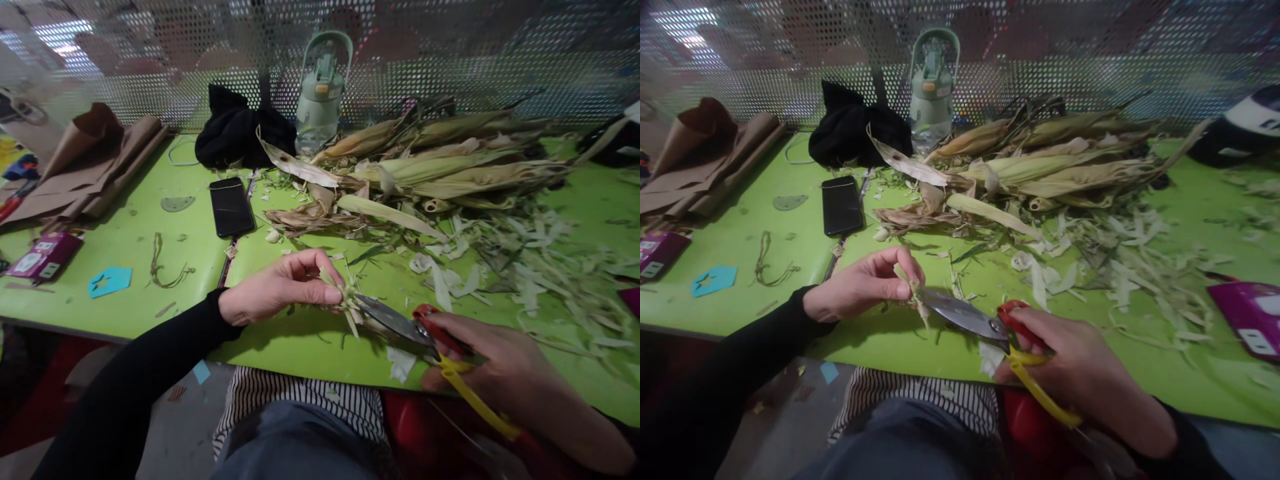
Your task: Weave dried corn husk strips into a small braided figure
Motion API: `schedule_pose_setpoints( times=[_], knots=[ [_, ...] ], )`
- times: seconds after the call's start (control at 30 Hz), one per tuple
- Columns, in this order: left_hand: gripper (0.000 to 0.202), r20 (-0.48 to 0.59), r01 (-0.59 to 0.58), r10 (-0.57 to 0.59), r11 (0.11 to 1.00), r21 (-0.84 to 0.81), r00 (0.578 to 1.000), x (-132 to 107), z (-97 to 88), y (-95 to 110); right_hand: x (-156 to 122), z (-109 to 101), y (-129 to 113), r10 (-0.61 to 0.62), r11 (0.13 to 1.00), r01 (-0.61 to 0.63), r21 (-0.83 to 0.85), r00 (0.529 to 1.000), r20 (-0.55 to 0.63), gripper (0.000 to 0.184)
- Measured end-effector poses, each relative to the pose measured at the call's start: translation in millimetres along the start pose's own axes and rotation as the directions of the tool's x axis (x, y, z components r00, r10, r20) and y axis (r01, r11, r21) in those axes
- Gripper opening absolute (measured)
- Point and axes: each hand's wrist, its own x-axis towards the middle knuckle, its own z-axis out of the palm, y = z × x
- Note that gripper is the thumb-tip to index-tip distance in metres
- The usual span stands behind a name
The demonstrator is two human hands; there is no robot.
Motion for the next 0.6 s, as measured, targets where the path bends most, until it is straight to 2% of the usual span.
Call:
schedule_pose_setpoints(
  times=[0.17,0.33,0.47,0.6],
  knots=[
    [0.017,0.009,0.021,-0.021,1.000,0.002,1.000,0,0.4,1,3,-1,-2,0.018,1.000,-0.019,0.015,0.999,0.038,0.028],
    [0.019,0.010,0.034,-0.034,0.999,0.003,0.999,-1,0.9,1,7,-2,-6,0.027,0.999,-0.028,0.038,0.999,0.023,0.032],
    [0.018,0.001,0.034,-0.034,0.999,0.009,0.999,-1,1.1,0,12,-10,-13,0.059,0.994,-0.060,0.091,0.998,0.009,0.045],
    [0.019,-0.018,0.031,-0.031,0.999,0.042,0.999,-1,1.9,0,11,-10,-13,0.037,0.995,-0.034,0.089,0.999,-0.030,0.060]
  ],
)
